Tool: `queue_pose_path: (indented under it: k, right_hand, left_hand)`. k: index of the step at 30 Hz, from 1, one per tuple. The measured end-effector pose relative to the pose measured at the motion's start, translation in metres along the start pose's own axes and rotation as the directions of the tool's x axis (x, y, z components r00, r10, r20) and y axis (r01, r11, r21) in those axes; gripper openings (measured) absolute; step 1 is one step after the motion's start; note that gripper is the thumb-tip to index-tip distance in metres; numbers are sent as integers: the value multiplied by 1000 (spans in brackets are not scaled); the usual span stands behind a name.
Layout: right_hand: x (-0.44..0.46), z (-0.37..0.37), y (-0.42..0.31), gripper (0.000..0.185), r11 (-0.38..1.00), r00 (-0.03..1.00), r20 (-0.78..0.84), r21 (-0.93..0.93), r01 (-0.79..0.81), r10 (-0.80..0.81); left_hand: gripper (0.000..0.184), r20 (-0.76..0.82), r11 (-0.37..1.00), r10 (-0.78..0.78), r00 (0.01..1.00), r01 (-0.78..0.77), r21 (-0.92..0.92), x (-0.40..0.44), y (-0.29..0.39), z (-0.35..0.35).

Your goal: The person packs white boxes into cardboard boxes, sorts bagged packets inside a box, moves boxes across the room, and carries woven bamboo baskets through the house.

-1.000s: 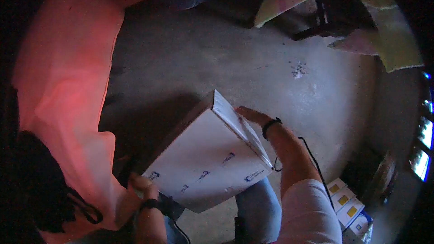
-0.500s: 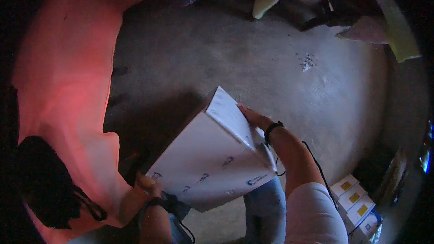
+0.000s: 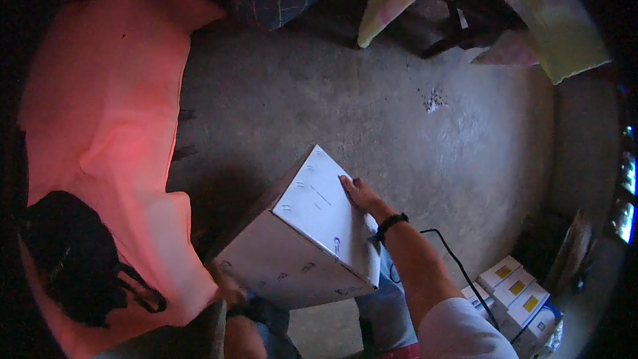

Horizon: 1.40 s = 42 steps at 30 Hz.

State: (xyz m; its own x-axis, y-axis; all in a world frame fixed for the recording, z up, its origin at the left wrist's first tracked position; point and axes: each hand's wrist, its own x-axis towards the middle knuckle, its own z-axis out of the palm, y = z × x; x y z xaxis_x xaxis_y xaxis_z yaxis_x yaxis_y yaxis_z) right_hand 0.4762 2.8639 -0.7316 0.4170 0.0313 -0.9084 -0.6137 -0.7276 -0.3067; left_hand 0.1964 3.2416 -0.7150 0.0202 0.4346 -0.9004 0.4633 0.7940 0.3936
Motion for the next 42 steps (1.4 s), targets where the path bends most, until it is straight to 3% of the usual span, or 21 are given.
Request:
queue_pose_path:
  k: [3,4,9,14,20,23,25,27,29,30,33,34,35,37,38,39,41,42]
  right_hand:
    - [-28,-13,-23,88,995,998,-62,-99,-14,8]
    - [-31,-14,-20,85,991,991,-126,-129,38,-55]
    - [-91,-34,-13,82,997,978,-202,-62,33,-45]
    - [-139,-54,-13,82,987,942,-335,161,26,30]
    - [-150,-32,-1,85,928,912,-388,372,25,131]
    - [-165,-9,4,87,818,934,-316,573,50,165]
    - [-173,9,9,79,779,869,-407,626,41,281]
    - [-150,37,23,80,671,909,-329,737,78,255]
    - [-146,48,24,83,549,907,-231,836,0,352]
    - [-192,22,-1,85,504,886,-208,863,-33,414]
    - [-265,-21,-11,87,436,810,-364,887,152,459]
    - [-250,-22,10,85,376,784,-273,925,55,557]
    - [-259,-32,24,85,335,781,-262,940,73,567]
    - [-275,-40,44,83,112,803,-250,968,225,542]
    - [-279,-42,53,79,165,709,-303,952,259,636]
    - [-300,-57,98,79,131,700,-293,952,276,652]
    - [-351,-80,114,75,35,689,-244,953,302,682]
    - [-349,-81,148,72,60,600,-338,899,434,725]
  left_hand:
    - [60,55,999,-32,998,32,6,-2,-2,3]
    - [62,99,999,-49,994,49,2,-4,0,8]
    - [67,459,992,-33,888,86,-94,-61,41,55]
    - [66,511,993,-39,858,-22,112,-58,97,112]
    - [64,664,871,-105,740,-254,421,-43,148,247]
    - [63,731,788,-159,664,-361,499,-60,150,312]
    - [62,765,737,-214,607,-414,534,-76,146,357]
    - [62,789,690,-255,559,-467,554,-97,147,395]
    - [61,806,631,-296,513,-528,568,-131,141,435]
    - [61,809,605,-325,490,-551,576,-147,138,459]
    - [60,822,505,-371,431,-649,569,-229,118,509]
    - [60,821,469,-382,425,-676,568,-257,108,521]
    - [59,818,436,-405,409,-700,566,-282,95,535]
    - [59,809,363,-450,378,-750,553,-327,66,555]
    - [59,800,343,-473,370,-759,554,-347,52,565]
    - [58,794,310,-493,357,-780,543,-382,19,576]
    - [58,771,263,-549,321,-810,524,-429,-19,597]
    - [57,762,224,-572,305,-835,502,-460,-47,605]
